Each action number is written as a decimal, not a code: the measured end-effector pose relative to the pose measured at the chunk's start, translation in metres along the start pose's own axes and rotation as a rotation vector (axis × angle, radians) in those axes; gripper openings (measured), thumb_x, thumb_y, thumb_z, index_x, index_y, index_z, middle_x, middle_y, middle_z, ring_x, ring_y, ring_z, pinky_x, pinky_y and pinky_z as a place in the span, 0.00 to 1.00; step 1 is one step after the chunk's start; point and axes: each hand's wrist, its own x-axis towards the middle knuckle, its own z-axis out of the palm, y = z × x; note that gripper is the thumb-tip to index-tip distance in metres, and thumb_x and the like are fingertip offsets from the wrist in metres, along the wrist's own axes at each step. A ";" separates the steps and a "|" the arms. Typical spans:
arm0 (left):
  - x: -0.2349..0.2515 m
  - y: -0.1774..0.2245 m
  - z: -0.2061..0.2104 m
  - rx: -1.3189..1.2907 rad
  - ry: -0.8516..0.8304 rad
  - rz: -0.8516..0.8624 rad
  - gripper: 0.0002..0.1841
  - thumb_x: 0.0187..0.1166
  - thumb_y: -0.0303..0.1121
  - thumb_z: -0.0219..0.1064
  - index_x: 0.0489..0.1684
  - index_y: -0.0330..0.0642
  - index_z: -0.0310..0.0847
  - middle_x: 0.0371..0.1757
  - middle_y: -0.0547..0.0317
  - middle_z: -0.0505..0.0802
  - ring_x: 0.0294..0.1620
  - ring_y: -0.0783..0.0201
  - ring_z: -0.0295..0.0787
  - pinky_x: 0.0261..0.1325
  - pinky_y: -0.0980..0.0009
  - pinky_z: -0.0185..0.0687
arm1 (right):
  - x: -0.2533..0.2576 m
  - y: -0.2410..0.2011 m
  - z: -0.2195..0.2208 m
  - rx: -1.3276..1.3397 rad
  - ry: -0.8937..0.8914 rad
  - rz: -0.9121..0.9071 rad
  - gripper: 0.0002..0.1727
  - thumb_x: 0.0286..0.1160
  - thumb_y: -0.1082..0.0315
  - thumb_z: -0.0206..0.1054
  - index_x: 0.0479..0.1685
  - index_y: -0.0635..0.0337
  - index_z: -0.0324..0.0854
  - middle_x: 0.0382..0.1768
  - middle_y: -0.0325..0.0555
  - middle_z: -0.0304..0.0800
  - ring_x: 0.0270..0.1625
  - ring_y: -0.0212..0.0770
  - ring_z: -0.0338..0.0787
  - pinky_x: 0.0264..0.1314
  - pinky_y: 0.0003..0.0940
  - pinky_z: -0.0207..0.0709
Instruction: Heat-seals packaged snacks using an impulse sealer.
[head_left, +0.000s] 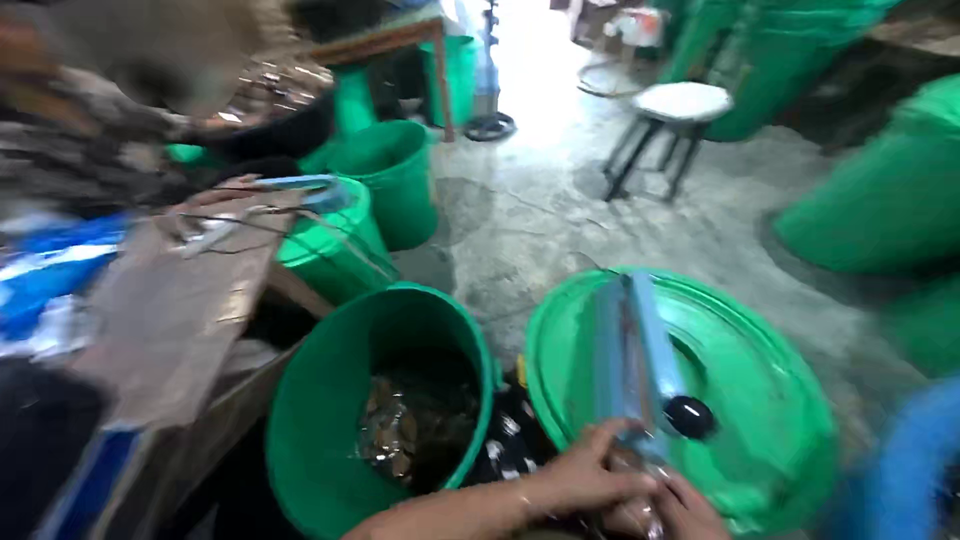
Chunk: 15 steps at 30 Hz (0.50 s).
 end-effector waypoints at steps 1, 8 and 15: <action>0.003 0.004 -0.001 -0.068 -0.044 -0.025 0.38 0.76 0.29 0.70 0.89 0.40 0.57 0.79 0.31 0.72 0.72 0.46 0.79 0.72 0.51 0.78 | 0.007 -0.001 0.000 -0.075 0.072 -0.020 0.12 0.86 0.70 0.55 0.52 0.72 0.78 0.37 0.40 0.83 0.36 0.26 0.84 0.45 0.30 0.83; 0.060 -0.003 -0.007 0.189 0.251 0.060 0.34 0.69 0.25 0.73 0.79 0.32 0.68 0.80 0.30 0.69 0.74 0.47 0.76 0.70 0.60 0.79 | 0.068 -0.024 -0.009 -0.340 0.396 -0.356 0.14 0.73 0.81 0.63 0.56 0.80 0.80 0.48 0.62 0.90 0.54 0.45 0.90 0.62 0.43 0.83; 0.100 0.017 -0.027 0.205 0.356 -0.031 0.34 0.76 0.24 0.66 0.85 0.36 0.61 0.85 0.28 0.61 0.79 0.41 0.71 0.74 0.56 0.76 | 0.103 -0.089 -0.033 -0.447 0.282 -0.225 0.23 0.93 0.66 0.50 0.79 0.72 0.68 0.65 0.68 0.84 0.63 0.54 0.87 0.67 0.47 0.79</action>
